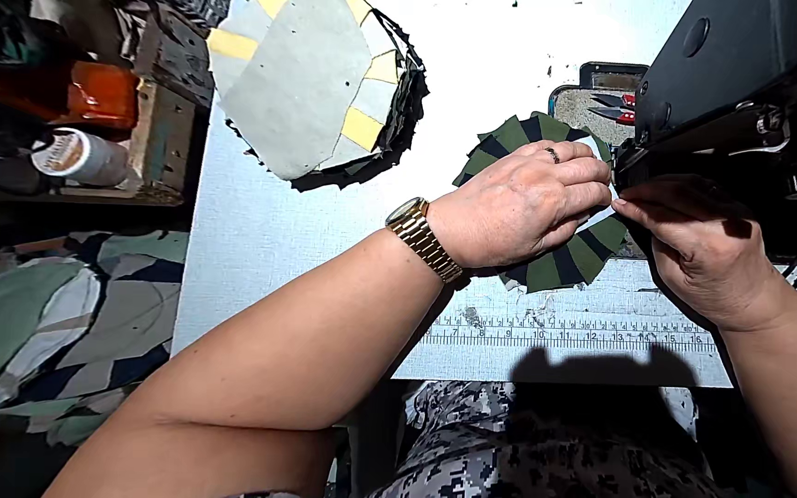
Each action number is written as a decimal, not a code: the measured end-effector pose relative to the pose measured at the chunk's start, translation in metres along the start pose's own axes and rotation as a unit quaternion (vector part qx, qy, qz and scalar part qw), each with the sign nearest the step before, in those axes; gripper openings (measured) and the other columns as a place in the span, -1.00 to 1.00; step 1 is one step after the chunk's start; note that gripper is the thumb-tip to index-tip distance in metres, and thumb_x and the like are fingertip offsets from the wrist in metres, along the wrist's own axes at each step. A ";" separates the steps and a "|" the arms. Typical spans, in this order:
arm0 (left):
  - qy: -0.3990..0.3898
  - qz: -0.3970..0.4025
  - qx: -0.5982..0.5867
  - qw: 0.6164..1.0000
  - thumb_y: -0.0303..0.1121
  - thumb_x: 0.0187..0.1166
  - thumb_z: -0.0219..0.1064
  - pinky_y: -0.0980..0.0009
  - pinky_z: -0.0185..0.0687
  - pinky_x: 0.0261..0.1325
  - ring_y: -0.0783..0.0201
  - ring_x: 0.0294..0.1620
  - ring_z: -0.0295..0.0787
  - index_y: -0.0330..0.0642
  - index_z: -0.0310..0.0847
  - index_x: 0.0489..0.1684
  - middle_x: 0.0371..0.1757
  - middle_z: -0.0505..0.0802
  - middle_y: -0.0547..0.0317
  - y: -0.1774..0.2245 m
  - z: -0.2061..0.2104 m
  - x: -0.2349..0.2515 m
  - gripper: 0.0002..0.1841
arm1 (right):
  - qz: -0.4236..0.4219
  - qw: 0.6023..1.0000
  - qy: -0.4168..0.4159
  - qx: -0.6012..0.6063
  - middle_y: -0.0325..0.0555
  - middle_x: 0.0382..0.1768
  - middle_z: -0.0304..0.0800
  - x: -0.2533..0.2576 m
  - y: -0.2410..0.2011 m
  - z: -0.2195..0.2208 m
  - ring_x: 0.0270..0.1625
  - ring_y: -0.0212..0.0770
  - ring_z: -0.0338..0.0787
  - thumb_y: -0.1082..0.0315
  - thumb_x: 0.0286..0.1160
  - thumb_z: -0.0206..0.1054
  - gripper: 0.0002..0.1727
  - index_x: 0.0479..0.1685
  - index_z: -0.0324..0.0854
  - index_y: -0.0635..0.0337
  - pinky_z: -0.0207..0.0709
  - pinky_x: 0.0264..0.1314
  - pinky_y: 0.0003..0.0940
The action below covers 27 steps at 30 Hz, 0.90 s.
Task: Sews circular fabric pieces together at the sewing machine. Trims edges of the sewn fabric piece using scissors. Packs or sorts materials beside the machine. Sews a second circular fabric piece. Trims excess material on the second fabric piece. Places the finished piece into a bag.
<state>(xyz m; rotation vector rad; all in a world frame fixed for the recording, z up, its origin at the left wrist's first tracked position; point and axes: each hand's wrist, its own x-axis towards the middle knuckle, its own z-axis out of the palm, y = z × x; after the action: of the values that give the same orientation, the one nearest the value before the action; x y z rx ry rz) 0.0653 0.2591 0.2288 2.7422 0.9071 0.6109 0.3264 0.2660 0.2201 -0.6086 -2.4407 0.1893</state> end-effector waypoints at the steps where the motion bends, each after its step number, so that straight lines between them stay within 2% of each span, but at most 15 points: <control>1: 0.001 -0.002 -0.001 1.000 -0.28 0.77 0.05 0.09 0.33 0.70 0.04 0.62 0.52 -0.12 0.76 0.29 0.42 0.78 0.09 -0.001 0.000 0.000 -0.63 | 0.003 1.000 -0.001 -0.001 0.17 0.12 0.85 0.001 0.000 0.000 0.30 0.04 0.78 0.59 0.61 0.18 -0.71 0.08 0.83 0.36 0.58 0.45 -0.20; 4: -0.004 -0.017 0.005 1.000 -0.26 0.78 0.03 0.08 0.29 0.73 0.05 0.65 0.50 -0.10 0.75 0.31 0.46 0.75 0.10 -0.004 -0.001 0.002 -0.62 | 0.029 0.999 -0.013 -0.011 0.19 0.16 0.82 0.002 -0.001 -0.001 0.34 0.07 0.76 0.58 0.62 0.14 -0.68 0.12 0.80 0.37 0.55 0.50 -0.17; 7: 0.005 -0.016 0.006 1.000 -0.26 0.78 0.04 0.07 0.32 0.71 0.03 0.64 0.51 -0.11 0.76 0.29 0.44 0.76 0.08 -0.006 -0.001 0.003 -0.62 | 0.047 0.998 -0.015 -0.029 0.21 0.12 0.81 0.003 -0.001 -0.002 0.31 0.12 0.75 0.62 0.57 0.10 -0.64 0.13 0.80 0.35 0.57 0.44 -0.13; 15: 0.012 -0.019 0.009 1.000 -0.29 0.76 0.03 0.04 0.35 0.68 0.01 0.61 0.53 -0.12 0.75 0.29 0.43 0.77 0.06 -0.006 0.001 0.004 -0.62 | 0.056 0.997 -0.026 -0.036 0.22 0.14 0.79 0.003 -0.002 -0.003 0.29 0.12 0.74 0.62 0.58 0.10 -0.64 0.16 0.78 0.35 0.57 0.42 -0.12; 20: 0.012 -0.018 0.017 1.000 -0.29 0.79 0.03 0.04 0.31 0.72 -0.01 0.65 0.49 -0.12 0.73 0.33 0.46 0.75 0.04 -0.006 0.000 0.002 -0.62 | 0.018 0.999 0.030 -0.034 0.25 0.12 0.82 0.001 0.001 -0.004 0.27 0.08 0.79 0.65 0.56 0.13 -0.67 0.08 0.80 0.40 0.61 0.40 -0.14; 23: 0.013 0.008 0.011 1.000 -0.29 0.79 0.06 0.03 0.24 0.77 -0.05 0.72 0.42 -0.12 0.75 0.30 0.48 0.75 0.04 -0.005 -0.005 -0.001 -0.64 | -0.008 1.000 0.014 -0.009 0.19 0.06 0.84 0.000 0.000 -0.003 0.25 0.05 0.79 0.58 0.59 0.21 -0.74 0.02 0.83 0.37 0.61 0.39 -0.16; 27: -0.004 0.025 -0.004 1.000 -0.31 0.78 0.05 0.06 0.27 0.76 0.01 0.68 0.48 -0.09 0.79 0.27 0.46 0.77 0.10 -0.005 -0.006 -0.003 -0.64 | -0.011 1.000 -0.004 0.000 0.16 0.04 0.85 -0.002 0.001 -0.002 0.25 0.04 0.78 0.57 0.59 0.22 -0.72 0.03 0.85 0.33 0.61 0.39 -0.18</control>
<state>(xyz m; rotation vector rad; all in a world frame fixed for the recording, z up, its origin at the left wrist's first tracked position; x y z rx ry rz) 0.0577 0.2617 0.2317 2.7657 0.8349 0.6099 0.3293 0.2658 0.2207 -0.5821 -2.4546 0.1842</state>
